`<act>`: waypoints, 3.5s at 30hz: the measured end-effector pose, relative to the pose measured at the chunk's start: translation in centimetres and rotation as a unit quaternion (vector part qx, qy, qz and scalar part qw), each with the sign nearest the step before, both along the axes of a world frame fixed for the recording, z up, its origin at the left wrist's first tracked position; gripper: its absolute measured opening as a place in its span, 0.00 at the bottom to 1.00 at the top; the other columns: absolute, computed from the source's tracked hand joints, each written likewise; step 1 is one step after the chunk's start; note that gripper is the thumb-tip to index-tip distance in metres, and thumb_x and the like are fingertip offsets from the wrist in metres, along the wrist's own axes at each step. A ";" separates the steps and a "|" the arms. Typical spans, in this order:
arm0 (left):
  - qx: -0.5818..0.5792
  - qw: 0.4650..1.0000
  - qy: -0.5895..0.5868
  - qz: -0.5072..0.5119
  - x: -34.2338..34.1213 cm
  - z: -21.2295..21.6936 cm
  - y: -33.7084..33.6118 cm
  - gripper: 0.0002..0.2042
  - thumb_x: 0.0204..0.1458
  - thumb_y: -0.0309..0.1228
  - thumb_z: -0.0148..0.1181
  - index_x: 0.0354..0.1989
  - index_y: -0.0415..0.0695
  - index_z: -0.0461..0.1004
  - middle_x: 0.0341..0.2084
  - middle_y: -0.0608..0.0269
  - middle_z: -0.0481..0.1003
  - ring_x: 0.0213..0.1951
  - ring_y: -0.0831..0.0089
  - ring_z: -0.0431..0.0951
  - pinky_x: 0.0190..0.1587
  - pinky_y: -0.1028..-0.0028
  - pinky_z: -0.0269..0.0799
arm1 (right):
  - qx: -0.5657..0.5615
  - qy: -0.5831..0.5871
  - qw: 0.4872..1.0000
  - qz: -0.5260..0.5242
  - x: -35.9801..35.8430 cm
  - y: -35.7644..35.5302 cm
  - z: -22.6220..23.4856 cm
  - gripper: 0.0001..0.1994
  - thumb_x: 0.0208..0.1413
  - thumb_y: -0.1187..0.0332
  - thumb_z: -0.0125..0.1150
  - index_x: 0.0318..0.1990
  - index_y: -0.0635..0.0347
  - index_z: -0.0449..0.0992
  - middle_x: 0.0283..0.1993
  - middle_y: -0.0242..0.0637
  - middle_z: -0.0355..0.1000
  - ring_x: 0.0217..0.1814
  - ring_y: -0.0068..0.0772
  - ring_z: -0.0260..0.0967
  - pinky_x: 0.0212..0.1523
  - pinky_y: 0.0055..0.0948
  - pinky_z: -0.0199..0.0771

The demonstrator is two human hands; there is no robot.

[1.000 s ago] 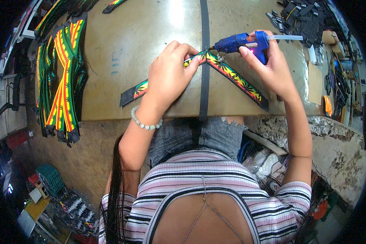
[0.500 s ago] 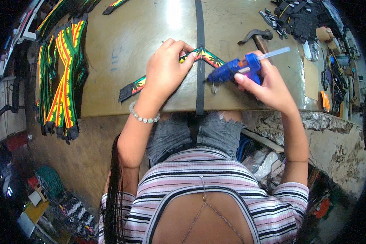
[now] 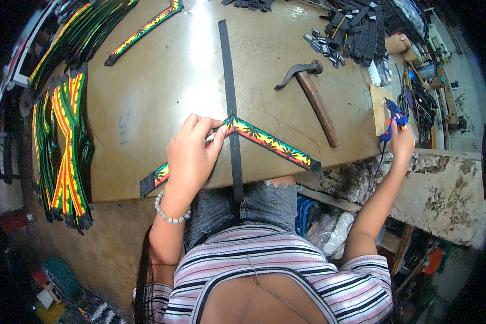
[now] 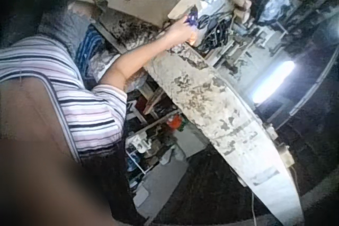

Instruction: The person assembles a strap by attaching a metal buckle to a black webbing strap and a patterned fabric strap using a hot glue gun. They repeatedly apply glue, press the buckle onto the straps, and adjust alignment on a workbench.

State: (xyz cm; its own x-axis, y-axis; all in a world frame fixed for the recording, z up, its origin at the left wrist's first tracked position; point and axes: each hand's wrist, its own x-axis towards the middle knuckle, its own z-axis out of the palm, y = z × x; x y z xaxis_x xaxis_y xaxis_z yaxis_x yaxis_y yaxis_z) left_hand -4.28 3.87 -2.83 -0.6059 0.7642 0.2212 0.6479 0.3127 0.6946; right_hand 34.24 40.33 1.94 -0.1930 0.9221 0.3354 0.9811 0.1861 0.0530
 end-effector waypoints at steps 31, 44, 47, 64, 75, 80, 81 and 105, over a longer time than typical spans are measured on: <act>0.121 0.974 -0.188 -0.025 3.9 3.0 -3.3 0.06 0.53 0.28 0.69 0.36 0.39 0.82 0.28 0.62 0.78 0.27 0.80 0.74 0.29 0.80 0.68 | -0.558 0.537 0.538 0.333 -20.0 -23.9 -0.3 0.08 0.58 0.75 0.66 0.44 0.68 0.79 0.41 0.35 0.78 0.41 0.19 0.76 0.44 0.20 0.78; 0.045 0.961 -0.269 -0.035 3.1 3.1 -2.2 0.09 0.55 0.32 0.68 0.35 0.37 0.80 0.26 0.72 0.77 0.29 0.87 0.70 0.31 0.82 0.66 | -0.540 0.604 0.504 0.298 -21.0 -26.1 -2.1 0.11 0.63 0.76 0.59 0.49 0.67 0.67 0.39 0.39 0.77 0.40 0.23 0.78 0.41 0.22 0.81; 0.012 0.978 -0.206 0.013 1.8 2.5 -1.1 0.11 0.52 0.34 0.68 0.33 0.36 0.81 0.23 0.59 0.80 0.28 0.78 0.78 0.33 0.74 0.73 | -0.519 0.589 0.549 0.286 -21.4 -25.0 -2.5 0.13 0.66 0.71 0.56 0.54 0.67 0.68 0.41 0.39 0.76 0.40 0.21 0.75 0.40 0.21 0.79; 0.006 0.994 -0.105 0.022 2.4 0.8 -0.1 0.09 0.51 0.31 0.68 0.39 0.43 0.80 0.25 0.60 0.75 0.30 0.72 0.75 0.36 0.72 0.72 | -0.243 0.183 0.699 0.647 -19.2 -27.7 -3.9 0.19 0.43 0.72 0.66 0.46 0.58 0.74 0.47 0.42 0.67 0.50 0.46 0.66 0.51 0.42 0.69; 0.003 0.996 -0.087 -0.002 1.8 0.4 -0.9 0.09 0.51 0.32 0.67 0.39 0.44 0.84 0.28 0.56 0.78 0.31 0.68 0.77 0.38 0.70 0.73 | -0.382 0.260 0.706 0.537 -25.3 -20.7 -2.0 0.08 0.55 0.81 0.63 0.42 0.66 0.75 0.38 0.38 0.73 0.33 0.28 0.78 0.33 0.27 0.80; 0.005 0.995 -0.102 0.003 2.0 0.4 -0.9 0.09 0.51 0.32 0.68 0.39 0.44 0.84 0.27 0.57 0.77 0.31 0.68 0.77 0.36 0.70 0.73 | -0.565 0.302 0.659 0.395 -26.9 -20.0 -1.9 0.06 0.61 0.74 0.63 0.41 0.68 0.75 0.29 0.34 0.75 0.24 0.20 0.74 0.25 0.21 0.78; 0.010 0.995 -0.101 0.004 2.0 0.4 -0.9 0.08 0.51 0.32 0.67 0.38 0.44 0.84 0.27 0.56 0.76 0.30 0.66 0.77 0.36 0.68 0.73 | -0.556 0.300 0.666 0.397 -26.9 -20.1 -2.0 0.06 0.61 0.75 0.62 0.41 0.69 0.75 0.29 0.36 0.75 0.24 0.21 0.75 0.25 0.22 0.79; -0.071 0.995 0.075 0.006 4.1 0.6 -0.9 0.14 0.57 0.41 0.61 0.51 0.58 0.81 0.27 0.61 0.70 0.26 0.61 0.76 0.30 0.63 0.74 | -0.289 0.228 0.834 0.412 -27.1 -19.2 -1.8 0.13 0.57 0.65 0.65 0.39 0.69 0.74 0.31 0.53 0.76 0.36 0.57 0.76 0.38 0.42 0.76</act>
